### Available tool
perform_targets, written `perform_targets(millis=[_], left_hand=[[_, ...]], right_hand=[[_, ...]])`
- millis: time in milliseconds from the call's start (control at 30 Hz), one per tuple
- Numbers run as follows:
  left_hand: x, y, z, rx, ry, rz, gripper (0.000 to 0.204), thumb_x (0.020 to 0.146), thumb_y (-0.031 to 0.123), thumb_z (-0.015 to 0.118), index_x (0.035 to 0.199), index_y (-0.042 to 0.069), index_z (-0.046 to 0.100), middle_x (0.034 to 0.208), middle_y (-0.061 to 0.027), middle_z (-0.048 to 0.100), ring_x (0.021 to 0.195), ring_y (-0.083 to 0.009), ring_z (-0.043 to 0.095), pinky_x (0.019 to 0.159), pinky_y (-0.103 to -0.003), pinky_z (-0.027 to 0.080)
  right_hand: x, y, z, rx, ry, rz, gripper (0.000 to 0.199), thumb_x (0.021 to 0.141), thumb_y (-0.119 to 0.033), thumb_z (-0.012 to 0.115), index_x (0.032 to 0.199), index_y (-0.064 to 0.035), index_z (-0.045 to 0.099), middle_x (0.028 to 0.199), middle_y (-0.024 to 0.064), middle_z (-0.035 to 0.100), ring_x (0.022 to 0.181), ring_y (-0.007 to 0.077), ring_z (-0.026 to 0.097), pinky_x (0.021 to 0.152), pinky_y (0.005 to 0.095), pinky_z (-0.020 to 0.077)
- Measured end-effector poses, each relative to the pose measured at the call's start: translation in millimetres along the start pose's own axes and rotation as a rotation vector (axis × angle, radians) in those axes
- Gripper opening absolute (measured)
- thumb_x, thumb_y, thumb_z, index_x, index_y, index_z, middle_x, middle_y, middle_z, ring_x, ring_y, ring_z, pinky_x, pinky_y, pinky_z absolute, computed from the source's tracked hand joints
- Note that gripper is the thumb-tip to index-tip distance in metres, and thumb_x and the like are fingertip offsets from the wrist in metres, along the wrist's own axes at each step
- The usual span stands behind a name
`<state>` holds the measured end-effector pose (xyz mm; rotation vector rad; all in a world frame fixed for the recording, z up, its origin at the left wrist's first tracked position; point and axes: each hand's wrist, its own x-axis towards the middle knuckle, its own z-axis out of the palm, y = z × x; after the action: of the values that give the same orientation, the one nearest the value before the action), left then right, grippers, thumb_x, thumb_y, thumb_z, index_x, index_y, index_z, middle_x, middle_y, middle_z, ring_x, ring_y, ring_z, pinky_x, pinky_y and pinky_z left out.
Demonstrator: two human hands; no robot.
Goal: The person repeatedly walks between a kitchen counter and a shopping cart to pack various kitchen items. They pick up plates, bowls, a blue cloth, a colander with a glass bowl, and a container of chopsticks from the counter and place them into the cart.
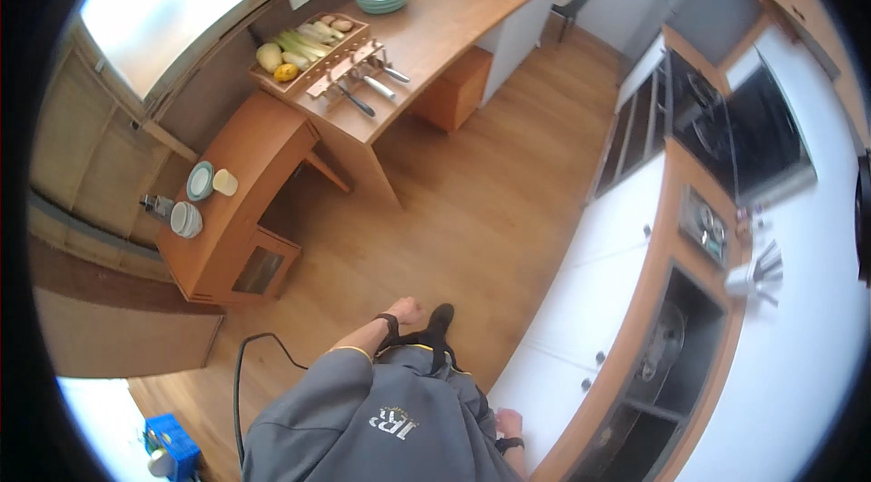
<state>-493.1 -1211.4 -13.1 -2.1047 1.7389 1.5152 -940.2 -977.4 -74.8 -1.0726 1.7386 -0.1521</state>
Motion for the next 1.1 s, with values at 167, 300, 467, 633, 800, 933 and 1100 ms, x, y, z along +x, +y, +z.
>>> perform_targets(millis=[167, 300, 467, 633, 800, 933, 1100], left_hand=[[45.4, 5.5, -54.2, -0.153, -0.027, -0.183, 0.034, 0.082, 0.032, 0.055, 0.099, 0.005, 0.067, 0.092, -0.0180, 0.068, 0.086, -0.0309, 0.065, 0.078, -0.040, 0.051], [65.4, 7.5, -93.8, -0.447, 0.096, -0.302, 0.033, 0.083, 0.030, 0.055, 0.098, 0.003, 0.066, 0.080, -0.0118, 0.068, 0.067, -0.0217, 0.066, 0.061, -0.034, 0.053], [96.4, -7.9, -142.3, -0.694, 0.270, -0.371, 0.030, 0.085, 0.028, 0.056, 0.099, 0.004, 0.065, 0.078, -0.0080, 0.067, 0.060, -0.0171, 0.064, 0.053, -0.030, 0.051], [127.8, -14.4, -200.7, -0.876, 0.618, -0.385, 0.026, 0.085, 0.026, 0.057, 0.094, 0.001, 0.063, 0.074, -0.0080, 0.065, 0.061, -0.0169, 0.063, 0.054, -0.032, 0.051], [147.3, 29.6, -290.1, -0.761, 1.095, -0.501, 0.034, 0.083, 0.028, 0.061, 0.102, 0.000, 0.058, 0.094, -0.0146, 0.065, 0.082, -0.0235, 0.064, 0.071, -0.036, 0.051], [162.2, 62.0, -371.6, -0.588, 1.306, -0.466, 0.042, 0.082, 0.028, 0.063, 0.110, -0.001, 0.051, 0.103, -0.0188, 0.060, 0.096, -0.0303, 0.059, 0.085, -0.039, 0.047], [156.2, 70.1, -455.5, -0.302, 1.535, -0.467, 0.041, 0.080, 0.023, 0.065, 0.111, -0.001, 0.050, 0.109, -0.0188, 0.052, 0.105, -0.0333, 0.051, 0.093, -0.041, 0.041]], right_hand=[[99.1, -141.0, -92.1, 0.338, 0.140, 0.167, 0.021, 0.089, -0.014, 0.054, 0.102, 0.0016, 0.057, 0.079, 0.0119, 0.066, 0.058, 0.0173, 0.062, 0.045, 0.0256, 0.0470], [159.1, -196.5, -125.7, 0.229, 0.078, 0.150, 0.022, 0.089, -0.015, 0.055, 0.104, 0.0013, 0.057, 0.078, 0.0114, 0.066, 0.055, 0.0168, 0.061, 0.043, 0.0260, 0.0467], [237.2, -218.5, -149.2, 0.034, -0.079, 0.256, 0.021, 0.087, -0.015, 0.055, 0.099, 0.0011, 0.061, 0.077, 0.0105, 0.066, 0.053, 0.0174, 0.061, 0.044, 0.0274, 0.0483], [324.8, -253.8, -187.4, -0.370, -0.272, -0.070, 0.018, 0.083, -0.012, 0.055, 0.088, 0.0000, 0.067, 0.073, 0.0099, 0.065, 0.051, 0.0190, 0.059, 0.044, 0.0312, 0.0479], [441.5, -348.6, -229.0, -0.339, -0.288, -0.063, 0.021, 0.082, -0.020, 0.059, 0.086, -0.0015, 0.068, 0.069, 0.0092, 0.064, 0.051, 0.0195, 0.059, 0.046, 0.0327, 0.0486], [542.4, -442.5, -262.3, -0.501, -0.200, 0.043, 0.031, 0.082, -0.028, 0.060, 0.073, 0.0010, 0.065, 0.071, 0.0141, 0.066, 0.063, 0.0265, 0.063, 0.062, 0.0406, 0.0501], [627.0, -618.4, -260.7, -0.571, -0.019, -0.451, 0.027, 0.080, -0.026, 0.066, 0.092, -0.0025, 0.068, 0.090, 0.0173, 0.068, 0.087, 0.0296, 0.066, 0.079, 0.0390, 0.0502]])
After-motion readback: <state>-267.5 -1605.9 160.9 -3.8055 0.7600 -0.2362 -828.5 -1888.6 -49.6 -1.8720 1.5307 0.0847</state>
